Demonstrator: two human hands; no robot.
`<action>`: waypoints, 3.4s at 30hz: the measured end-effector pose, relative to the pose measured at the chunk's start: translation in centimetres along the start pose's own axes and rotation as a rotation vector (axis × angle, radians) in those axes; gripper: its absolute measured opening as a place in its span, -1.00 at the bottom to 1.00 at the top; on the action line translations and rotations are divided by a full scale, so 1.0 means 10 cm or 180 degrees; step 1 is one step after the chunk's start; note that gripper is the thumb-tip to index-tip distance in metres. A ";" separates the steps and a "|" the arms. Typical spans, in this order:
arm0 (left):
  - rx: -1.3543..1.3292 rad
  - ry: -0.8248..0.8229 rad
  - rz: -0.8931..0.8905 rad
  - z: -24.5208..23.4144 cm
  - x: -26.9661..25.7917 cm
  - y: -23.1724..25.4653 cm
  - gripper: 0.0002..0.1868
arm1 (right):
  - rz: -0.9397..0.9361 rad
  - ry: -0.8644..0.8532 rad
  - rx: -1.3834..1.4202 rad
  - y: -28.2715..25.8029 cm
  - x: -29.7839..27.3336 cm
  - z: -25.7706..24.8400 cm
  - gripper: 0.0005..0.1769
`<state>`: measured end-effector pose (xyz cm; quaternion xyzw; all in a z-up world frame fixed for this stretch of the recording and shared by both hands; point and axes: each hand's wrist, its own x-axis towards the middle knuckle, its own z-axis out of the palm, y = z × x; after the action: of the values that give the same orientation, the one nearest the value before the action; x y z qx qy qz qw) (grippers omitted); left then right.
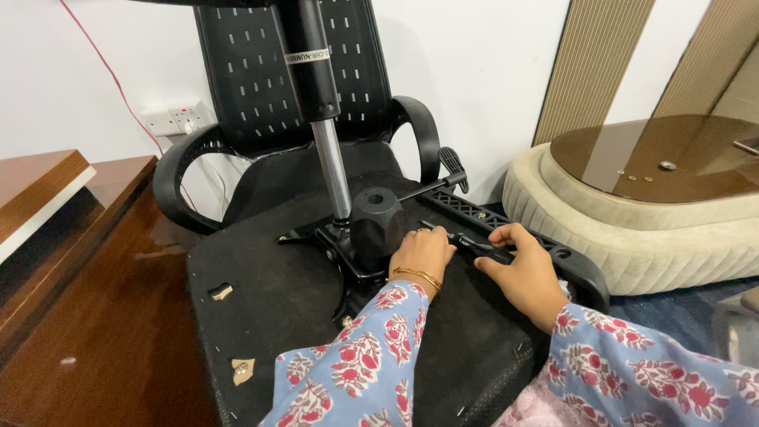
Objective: The person uses a screwdriver to tighten screws on the underside of an office chair seat, securing the gas lift mechanism to the seat base. The hands repeatedly rotate the screwdriver to fasten multiple screws around the central mounting plate.
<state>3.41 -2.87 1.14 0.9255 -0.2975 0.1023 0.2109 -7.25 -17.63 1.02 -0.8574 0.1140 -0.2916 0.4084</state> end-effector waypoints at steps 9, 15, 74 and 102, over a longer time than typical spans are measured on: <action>-0.0526 0.0304 -0.0114 -0.06 -0.20 0.01 -0.82 | 0.0030 -0.0060 -0.0041 -0.05 -0.03 -0.02 -0.60; -0.0930 0.0130 -0.0439 -0.17 -0.26 0.03 -0.76 | -0.0046 -0.0067 -0.0133 -0.07 -0.04 -0.03 -0.62; -0.0707 0.0159 0.0173 -0.40 -0.74 -0.21 -0.88 | -0.0016 -0.0068 -0.0308 -0.02 -0.01 0.00 -0.64; -0.1378 0.0228 -0.0683 -0.79 -0.82 -0.65 -0.83 | -0.1387 0.1165 0.0832 -1.20 0.24 -0.02 -0.48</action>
<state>0.20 9.62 3.42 0.8809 -0.2048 0.0459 0.4243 -5.95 -11.15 11.27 -0.7352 -0.0393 -0.5340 0.4158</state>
